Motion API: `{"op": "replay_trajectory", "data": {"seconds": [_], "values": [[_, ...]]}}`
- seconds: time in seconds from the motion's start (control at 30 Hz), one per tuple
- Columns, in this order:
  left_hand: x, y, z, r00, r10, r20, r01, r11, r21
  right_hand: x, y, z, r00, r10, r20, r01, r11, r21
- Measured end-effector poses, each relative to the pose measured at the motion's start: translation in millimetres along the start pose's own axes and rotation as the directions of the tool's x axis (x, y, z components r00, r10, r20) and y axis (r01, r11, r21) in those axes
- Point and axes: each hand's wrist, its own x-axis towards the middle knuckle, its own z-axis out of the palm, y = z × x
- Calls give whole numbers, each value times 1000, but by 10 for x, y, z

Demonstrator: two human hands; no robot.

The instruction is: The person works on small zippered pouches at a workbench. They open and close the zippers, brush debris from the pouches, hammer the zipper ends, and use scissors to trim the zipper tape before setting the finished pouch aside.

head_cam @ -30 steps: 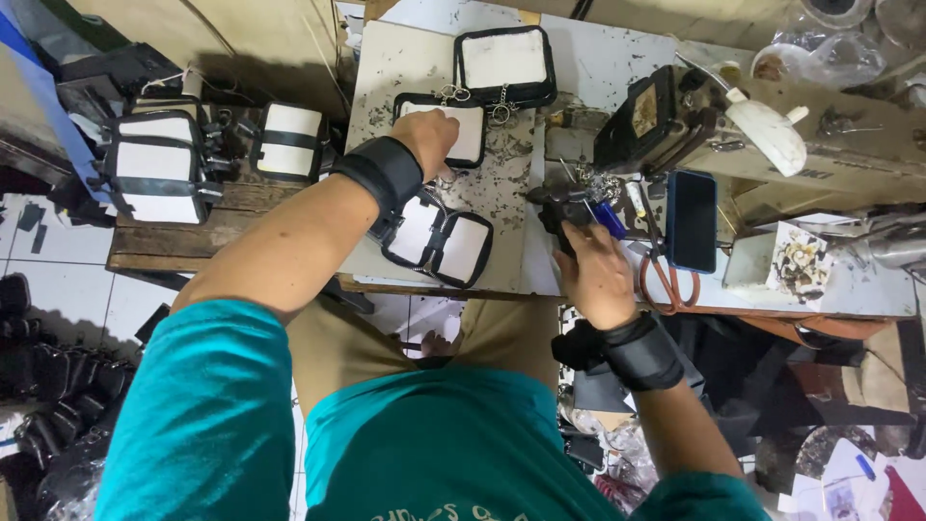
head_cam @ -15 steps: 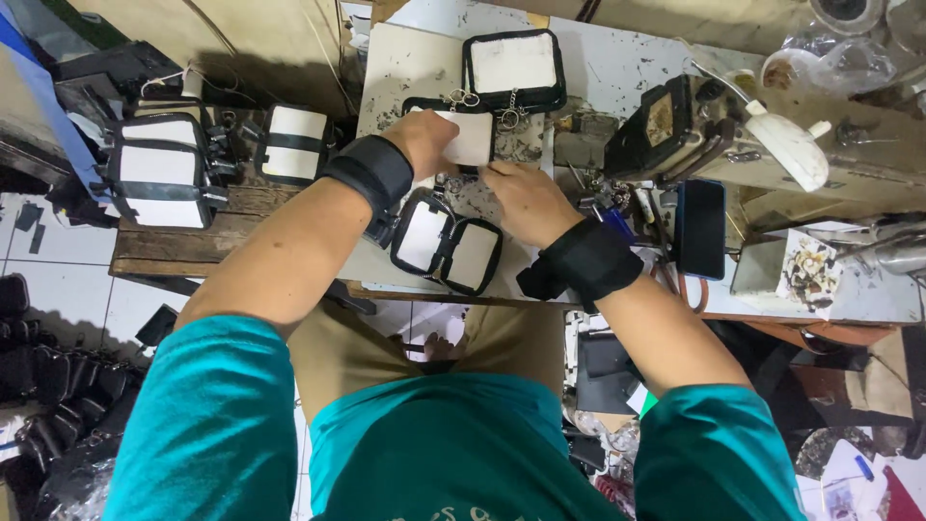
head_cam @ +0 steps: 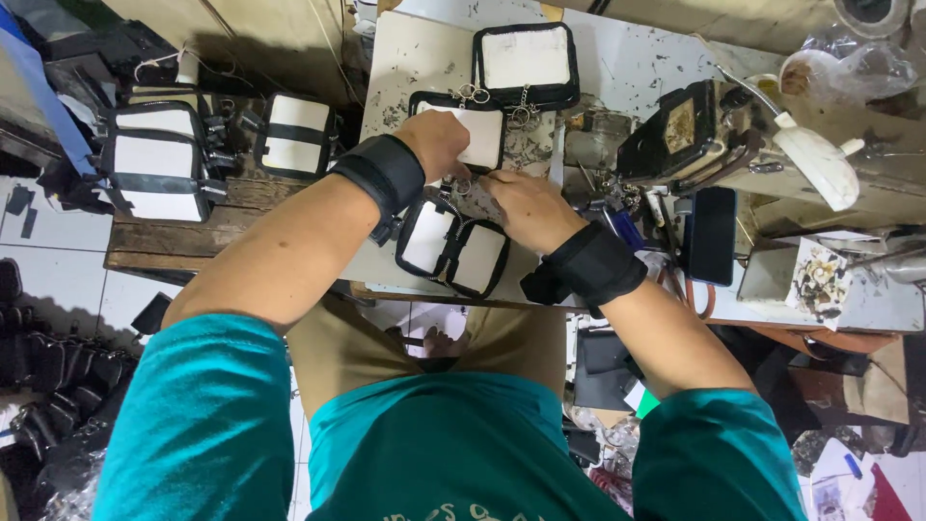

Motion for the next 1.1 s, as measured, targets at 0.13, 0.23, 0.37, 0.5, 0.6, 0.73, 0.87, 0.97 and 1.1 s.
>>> {"op": "replay_trajectory", "data": {"seconds": [0.13,0.23,0.37,0.5,0.6,0.73,0.87,0.97,1.1], "values": [[115,-62,204,1000,17,4,-17,1000,8,55,-17,-17,999,-48,6,48,999,19],[7,25,31,999,14,39,-17,997,75,29,-179,-237,996,-82,16,81,994,71],[27,23,30,996,2,88,0,1000,-18,28,-396,-470,999,-31,7,30,989,148],[69,21,111,994,-12,111,4,997,79,172,-28,-191,966,-256,35,258,964,-67],[-34,25,1,992,-21,121,15,999,50,217,-85,-236,974,-219,63,220,976,-1],[-427,205,-865,972,-212,99,229,947,-225,293,-57,-225,973,-203,105,208,977,-38],[-800,26,-1429,893,-337,-299,112,809,-576,363,-1,-158,940,-37,338,47,999,-21],[-1069,-27,-1429,740,-257,-621,-136,848,-513,316,-168,-430,961,-25,275,11,999,52],[-1455,245,-1468,786,-385,-484,-104,689,-717,95,-480,-1005,999,7,-43,11,920,391]]}}
